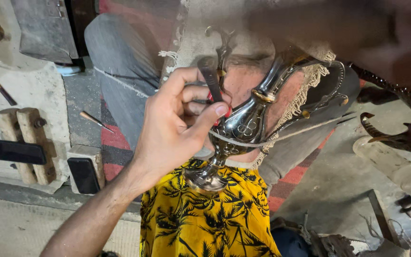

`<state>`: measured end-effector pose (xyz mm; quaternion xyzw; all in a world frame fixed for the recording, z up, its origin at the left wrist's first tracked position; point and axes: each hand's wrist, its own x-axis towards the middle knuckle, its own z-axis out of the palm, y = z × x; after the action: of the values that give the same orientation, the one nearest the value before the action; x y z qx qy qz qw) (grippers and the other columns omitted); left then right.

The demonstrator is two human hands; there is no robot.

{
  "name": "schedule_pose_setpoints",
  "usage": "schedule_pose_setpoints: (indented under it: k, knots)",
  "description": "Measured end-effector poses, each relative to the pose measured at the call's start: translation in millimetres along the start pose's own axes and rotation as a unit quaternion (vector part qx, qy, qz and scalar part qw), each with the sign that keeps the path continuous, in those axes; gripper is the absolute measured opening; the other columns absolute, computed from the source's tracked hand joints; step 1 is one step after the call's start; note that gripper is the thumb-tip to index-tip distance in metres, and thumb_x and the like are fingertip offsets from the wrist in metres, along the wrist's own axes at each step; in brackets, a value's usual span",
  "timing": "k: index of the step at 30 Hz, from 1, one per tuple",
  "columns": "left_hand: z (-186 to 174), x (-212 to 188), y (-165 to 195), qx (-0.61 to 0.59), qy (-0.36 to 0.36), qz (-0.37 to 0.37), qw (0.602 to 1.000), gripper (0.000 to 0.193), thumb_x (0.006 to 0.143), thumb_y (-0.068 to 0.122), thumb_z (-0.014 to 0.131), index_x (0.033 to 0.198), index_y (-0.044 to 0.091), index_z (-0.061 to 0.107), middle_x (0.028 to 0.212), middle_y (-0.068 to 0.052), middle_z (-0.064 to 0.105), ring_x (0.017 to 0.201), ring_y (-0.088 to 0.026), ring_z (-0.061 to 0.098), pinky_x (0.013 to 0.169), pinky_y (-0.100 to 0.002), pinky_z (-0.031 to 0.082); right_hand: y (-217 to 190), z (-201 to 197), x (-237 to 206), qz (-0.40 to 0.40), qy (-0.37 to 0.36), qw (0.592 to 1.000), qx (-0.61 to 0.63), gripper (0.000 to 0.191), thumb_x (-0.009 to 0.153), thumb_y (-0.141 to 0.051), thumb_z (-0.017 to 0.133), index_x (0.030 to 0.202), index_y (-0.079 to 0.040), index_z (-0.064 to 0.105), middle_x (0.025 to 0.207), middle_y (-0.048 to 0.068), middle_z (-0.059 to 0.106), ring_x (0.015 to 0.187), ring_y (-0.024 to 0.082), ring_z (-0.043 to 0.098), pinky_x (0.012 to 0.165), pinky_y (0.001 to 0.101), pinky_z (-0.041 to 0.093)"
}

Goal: The person sits on the floor with a brass ewer on their lap and hammers its surface using a punch and a wooden mallet, repositioning the punch repeatedly to work different spots on the vessel's body and neck while rotating the vessel.

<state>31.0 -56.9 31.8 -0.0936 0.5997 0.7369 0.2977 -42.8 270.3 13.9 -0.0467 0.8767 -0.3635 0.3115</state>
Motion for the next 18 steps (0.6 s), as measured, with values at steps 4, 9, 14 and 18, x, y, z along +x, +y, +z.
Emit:
schedule_pose_setpoints:
  k: [4,9,14,18]
  knots:
    - [-7,2,7,0.037,-0.039,0.028,0.998,0.042,0.099,-0.005,0.068,0.137,-0.003,0.051,0.117,-0.011,0.074,0.099,-0.011,0.074,0.059,-0.022,0.064,11,-1,-8,0.005,-0.024,1.0,-0.007,0.031,0.096,-0.01,0.072,0.125,0.0,0.062,0.11,0.015,0.07,0.097,0.021,0.071,0.082,0.0354,0.058]
    - [-14,21,11,0.101,-0.148,0.08,0.981,0.048,0.099,-0.003,0.07,0.143,-0.003,0.05,0.124,-0.014,0.071,0.107,-0.016,0.073,0.072,-0.025,0.065,21,-1,-25,0.038,-0.004,0.999,-0.02,0.031,0.096,-0.011,0.072,0.124,-0.002,0.062,0.108,0.013,0.07,0.094,0.019,0.07,0.079,0.0344,0.057]
    - [-21,31,12,0.151,-0.184,0.106,0.965,0.048,0.098,0.002,0.072,0.142,-0.001,0.053,0.126,-0.011,0.075,0.11,-0.015,0.078,0.088,-0.029,0.067,31,3,-54,0.068,0.007,0.998,-0.014,0.031,0.095,-0.012,0.072,0.123,-0.003,0.063,0.105,0.012,0.069,0.091,0.018,0.069,0.076,0.0335,0.056]
    - [-22,34,12,0.178,-0.196,0.094,0.96,0.05,0.095,0.004,0.071,0.141,0.0,0.051,0.126,-0.012,0.073,0.111,-0.016,0.075,0.082,-0.03,0.063,39,7,-62,0.077,0.007,0.997,-0.011,0.031,0.095,-0.013,0.072,0.123,-0.004,0.063,0.103,0.011,0.069,0.088,0.017,0.068,0.074,0.0327,0.055]
